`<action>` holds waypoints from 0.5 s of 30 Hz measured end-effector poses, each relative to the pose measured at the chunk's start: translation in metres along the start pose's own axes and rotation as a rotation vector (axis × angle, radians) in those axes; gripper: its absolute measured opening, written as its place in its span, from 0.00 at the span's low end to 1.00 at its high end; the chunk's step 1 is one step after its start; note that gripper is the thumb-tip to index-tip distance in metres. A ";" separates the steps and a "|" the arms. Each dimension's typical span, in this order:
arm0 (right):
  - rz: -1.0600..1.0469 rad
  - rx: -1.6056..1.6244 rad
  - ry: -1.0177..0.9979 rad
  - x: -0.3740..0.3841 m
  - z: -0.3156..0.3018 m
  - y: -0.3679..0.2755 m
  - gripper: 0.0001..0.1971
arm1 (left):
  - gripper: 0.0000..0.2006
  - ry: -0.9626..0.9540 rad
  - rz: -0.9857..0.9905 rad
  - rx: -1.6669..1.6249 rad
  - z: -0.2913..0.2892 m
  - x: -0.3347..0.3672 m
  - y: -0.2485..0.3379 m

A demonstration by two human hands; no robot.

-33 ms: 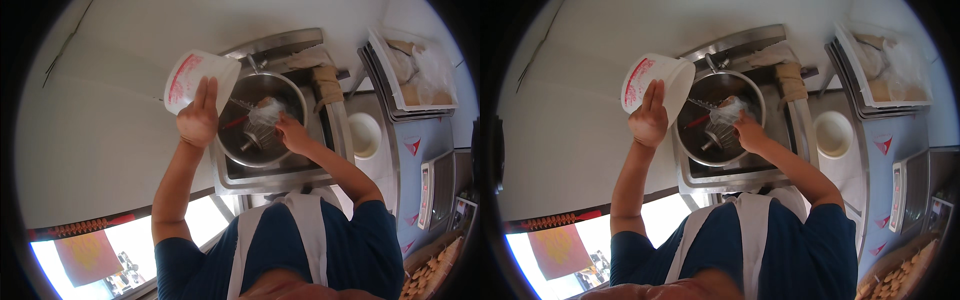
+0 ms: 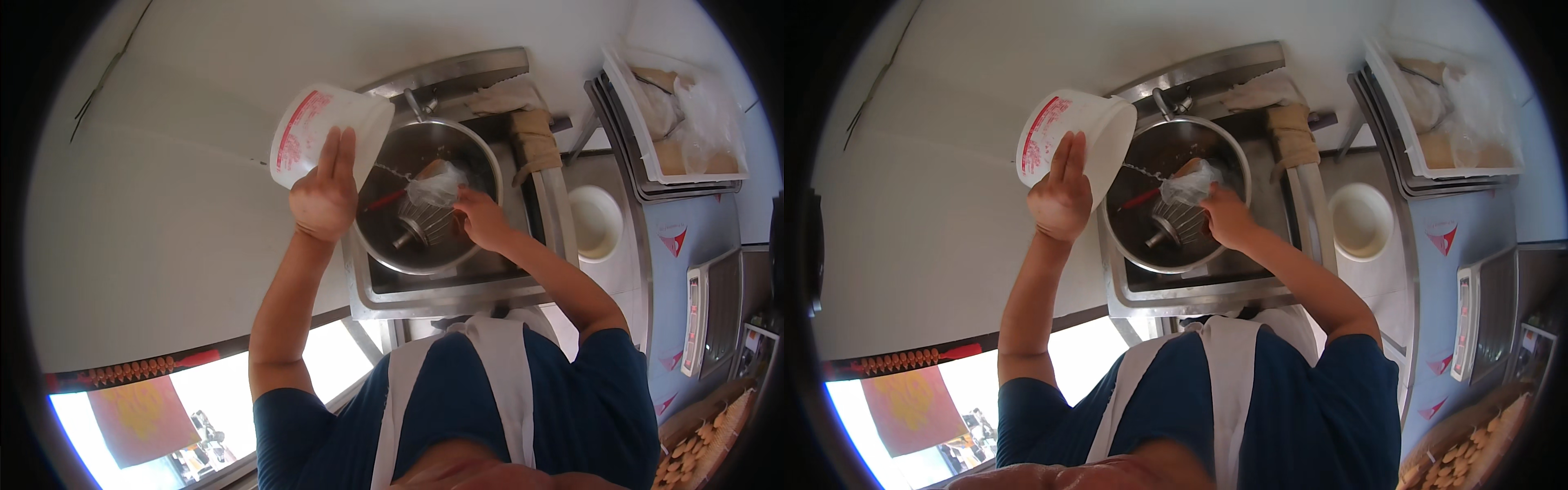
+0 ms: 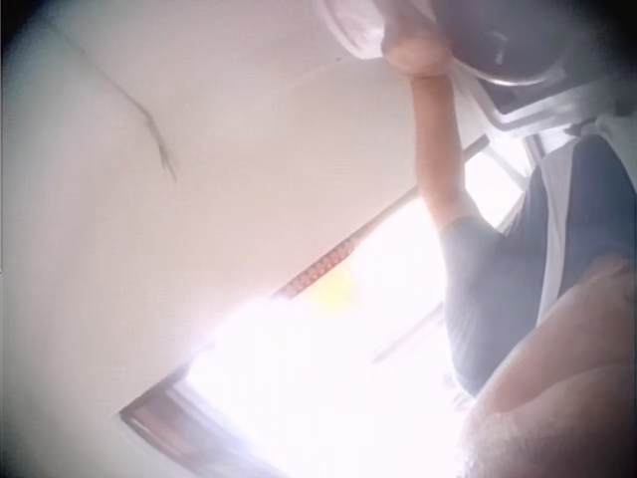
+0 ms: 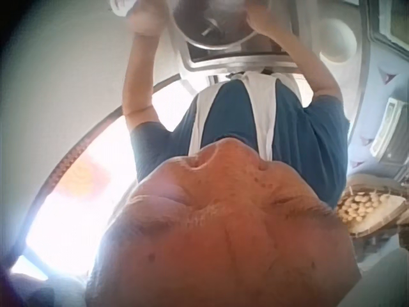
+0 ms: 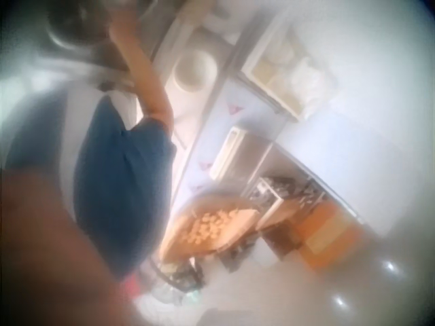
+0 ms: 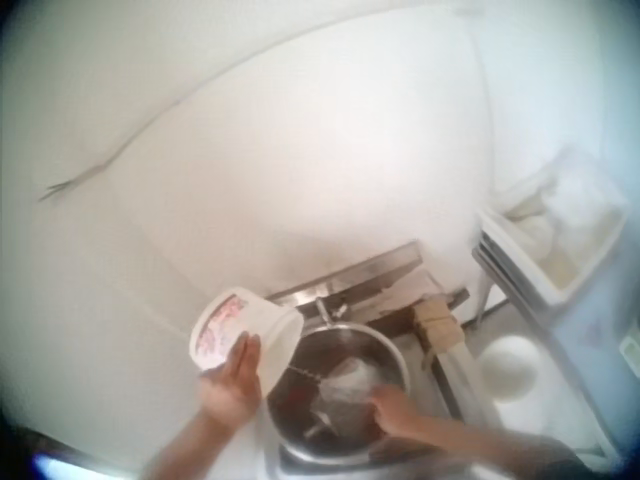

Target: The person cleans a dark baking mold with a cloth, then walks to a basket of baked goods and repeatedly picks up and inspects individual items. Finally, they rinse a white bowl under running water.

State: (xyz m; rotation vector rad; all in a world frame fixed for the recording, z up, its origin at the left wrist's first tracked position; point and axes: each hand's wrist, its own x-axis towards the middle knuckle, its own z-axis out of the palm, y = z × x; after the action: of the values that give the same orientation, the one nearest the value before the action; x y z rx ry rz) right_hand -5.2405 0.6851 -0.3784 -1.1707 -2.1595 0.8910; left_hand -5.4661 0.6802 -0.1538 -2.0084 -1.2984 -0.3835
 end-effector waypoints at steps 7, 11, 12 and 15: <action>-0.075 -0.123 0.268 0.071 -0.061 0.060 0.23 | 0.24 -0.213 -0.908 -0.518 0.052 -0.047 -0.003; 0.051 -0.203 0.005 0.161 -0.078 0.083 0.27 | 0.21 -0.276 -1.403 -0.996 0.097 -0.087 0.029; 0.014 -0.278 -0.031 0.182 -0.077 0.088 0.27 | 0.20 -0.262 -1.416 -1.037 0.104 -0.083 0.038; -0.151 -0.455 -0.097 0.236 -0.058 0.096 0.27 | 0.21 -0.275 -1.509 -1.070 0.101 -0.067 0.062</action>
State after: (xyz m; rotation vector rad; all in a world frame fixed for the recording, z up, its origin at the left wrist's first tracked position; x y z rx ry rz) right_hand -5.2653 0.9451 -0.3821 -1.1632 -2.5768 0.4060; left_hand -5.4542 0.6897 -0.2897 -1.2424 -3.0587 -1.7973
